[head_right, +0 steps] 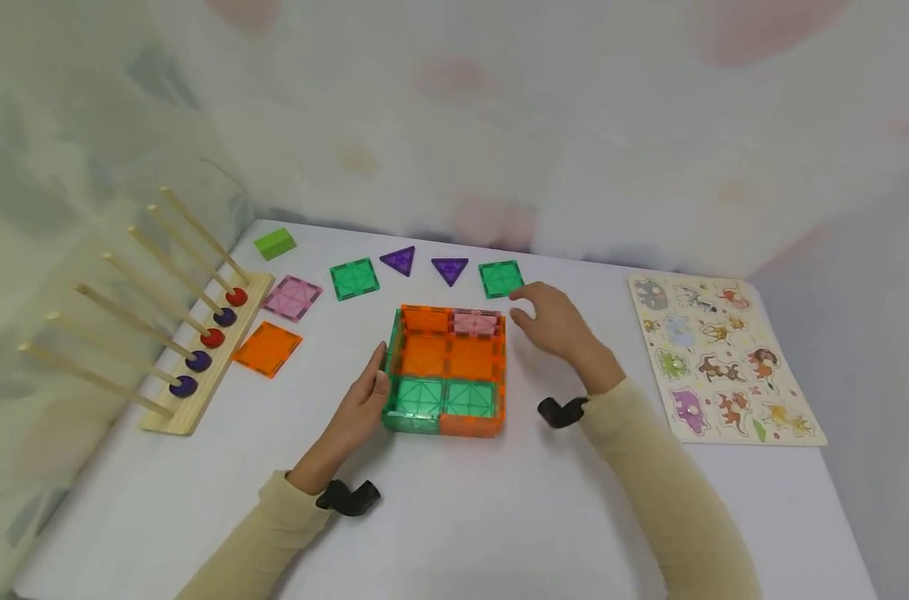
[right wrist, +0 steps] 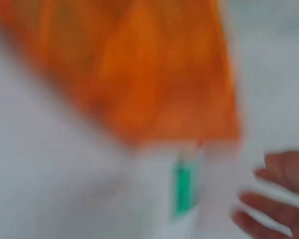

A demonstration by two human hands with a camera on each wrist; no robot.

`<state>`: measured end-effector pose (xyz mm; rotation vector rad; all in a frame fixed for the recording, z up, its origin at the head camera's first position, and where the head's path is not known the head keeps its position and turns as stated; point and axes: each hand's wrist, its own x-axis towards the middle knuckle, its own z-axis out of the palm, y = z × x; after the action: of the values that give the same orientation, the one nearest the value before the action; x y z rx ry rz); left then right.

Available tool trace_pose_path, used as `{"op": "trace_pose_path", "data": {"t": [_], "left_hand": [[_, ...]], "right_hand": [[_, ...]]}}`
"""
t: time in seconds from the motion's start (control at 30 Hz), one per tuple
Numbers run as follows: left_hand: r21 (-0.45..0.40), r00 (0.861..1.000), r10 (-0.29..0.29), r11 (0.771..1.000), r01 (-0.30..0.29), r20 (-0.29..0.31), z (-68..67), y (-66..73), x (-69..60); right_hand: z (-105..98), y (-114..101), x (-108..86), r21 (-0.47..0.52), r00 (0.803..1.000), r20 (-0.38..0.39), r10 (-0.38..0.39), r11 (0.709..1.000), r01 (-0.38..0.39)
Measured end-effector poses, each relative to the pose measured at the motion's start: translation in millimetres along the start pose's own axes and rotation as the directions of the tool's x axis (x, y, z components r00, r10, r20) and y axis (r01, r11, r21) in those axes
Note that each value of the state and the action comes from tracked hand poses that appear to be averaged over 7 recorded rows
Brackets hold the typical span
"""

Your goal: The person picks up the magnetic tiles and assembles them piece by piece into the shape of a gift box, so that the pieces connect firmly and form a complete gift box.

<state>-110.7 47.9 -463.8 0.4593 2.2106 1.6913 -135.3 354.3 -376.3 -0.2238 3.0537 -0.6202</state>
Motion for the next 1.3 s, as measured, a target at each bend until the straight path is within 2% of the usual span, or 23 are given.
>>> {"op": "trace_pose_path", "data": {"t": [0.07, 0.1, 0.17, 0.2, 0.27, 0.3, 0.43, 0.5, 0.57, 0.63, 0.7, 0.8, 0.87, 0.93, 1.0, 1.07, 1.1, 1.13, 1.17, 1.2, 1.23, 1.27, 1.3], "left_hand": [[0.02, 1.0, -0.006, 1.0, 0.007, -0.014, -6.3, -0.9, 7.5], [0.053, 1.0, -0.003, 0.999, 0.005, -0.026, -11.6, -2.5, 14.5], [0.171, 0.999, 0.009, 0.985, -0.001, -0.05, -25.6, -7.4, 35.0], [0.247, 0.998, 0.019, 0.969, -0.004, -0.057, -33.5, -11.1, 48.1], [0.418, 0.998, 0.042, 0.908, -0.016, -0.053, -48.8, -19.4, 77.8], [0.499, 0.999, 0.041, 0.866, -0.018, -0.036, -55.3, -23.4, 92.5], [0.714, 0.996, -0.036, 0.7, -0.029, 0.076, -76.8, -32.8, 138.5], [0.781, 0.984, -0.116, 0.624, -0.031, 0.132, -86.2, -34.5, 152.1], [0.827, 0.973, -0.17, 0.562, -0.037, 0.159, -94.8, -32.1, 160.7], [0.856, 0.968, -0.191, 0.514, -0.044, 0.165, -102.7, -28.5, 164.7], [0.875, 0.973, -0.162, 0.478, -0.07, 0.167, -110.4, -24.6, 165.2], [0.882, 0.983, -0.085, 0.459, -0.106, 0.162, -119.9, -19.7, 159.7], [0.876, 0.984, -0.033, 0.462, -0.14, 0.175, -122.6, -14.4, 152.6], [0.853, 0.985, 0.027, 0.497, -0.163, 0.172, -119.6, -3.5, 141.7], [0.801, 0.978, 0.109, 0.561, -0.209, 0.179, -110.9, 14.9, 126.4], [0.733, 0.953, 0.203, 0.608, -0.304, 0.227, -97.1, 35.8, 109.6], [0.699, 0.933, 0.242, 0.617, -0.361, 0.268, -88.9, 45.5, 101.3], [0.672, 0.908, 0.271, 0.611, -0.418, 0.319, -80.4, 54.2, 93.6], [0.652, 0.881, 0.288, 0.594, -0.471, 0.375, -71.6, 60.9, 87.5], [0.642, 0.856, 0.289, 0.569, -0.513, 0.428, -63.3, 65.2, 83.3], [0.638, 0.837, 0.284, 0.547, -0.542, 0.467, -55.5, 67.6, 80.4], [0.642, 0.826, 0.273, 0.527, -0.557, 0.493, -48.8, 68.5, 78.7], [0.656, 0.822, 0.261, 0.502, -0.563, 0.506, -43.3, 67.8, 78.0]], "right_hand": [[-2.5, 30.1, 13.7, -0.009, 0.987, 0.144, 0.07, 0.998, -0.069], [-2.5, 41.3, 19.5, -0.026, 0.977, 0.19, 0.093, 0.996, -0.09], [0.3, 57.2, 29.9, -0.066, 0.963, 0.241, 0.122, 0.992, -0.109], [2.9, 61.5, 34.5, -0.08, 0.959, 0.249, 0.137, 0.989, -0.121], [8.9, 65.0, 41.0, -0.104, 0.952, 0.248, 0.178, 0.982, -0.157], [12.9, 65.4, 42.5, -0.12, 0.949, 0.25, 0.194, 0.978, -0.168], [33.8, 59.8, 34.4, -0.212, 0.924, 0.295, 0.242, 0.96, -0.183], [43.3, 52.7, 22.6, -0.27, 0.924, 0.296, 0.24, 0.949, -0.16], [49.3, 42.0, 6.7, -0.336, 0.931, 0.278, 0.236, 0.932, -0.136], [51.6, 29.5, -11.2, -0.395, 0.948, 0.231, 0.221, 0.911, -0.116], [52.3, 18.9, -28.0, -0.436, 0.96, 0.189, 0.205, 0.894, -0.105], [52.2, 10.7, -47.2, -0.447, 0.979, 0.113, 0.17, 0.888, -0.103], [51.9, 11.8, -55.6, -0.398, 0.985, 0.071, 0.154, 0.91, -0.114], [52.5, 18.0, -61.3, -0.343, 0.988, 0.053, 0.144, 0.932, -0.118], [52.5, 26.0, -64.3, -0.285, 0.988, 0.061, 0.144, 0.951, -0.121], [51.3, 33.6, -65.3, -0.264, 0.989, 0.067, 0.129, 0.959, -0.108], [50.5, 36.4, -65.2, -0.271, 0.991, 0.067, 0.119, 0.958, -0.097], [49.8, 39.2, -64.7, -0.278, 0.992, 0.064, 0.11, 0.956, -0.088], [48.4, 40.7, -64.0, -0.291, 0.993, 0.056, 0.099, 0.954, -0.079], [47.0, 42.1, -63.2, -0.311, 0.995, 0.048, 0.09, 0.948, -0.07], [45.3, 43.0, -62.4, -0.324, 0.996, 0.043, 0.084, 0.944, -0.065], [43.4, 43.4, -61.6, -0.334, 0.996, 0.041, 0.083, 0.94, -0.065], [41.3, 43.4, -60.9, -0.346, 0.996, 0.036, 0.087, 0.936, -0.069]]}}
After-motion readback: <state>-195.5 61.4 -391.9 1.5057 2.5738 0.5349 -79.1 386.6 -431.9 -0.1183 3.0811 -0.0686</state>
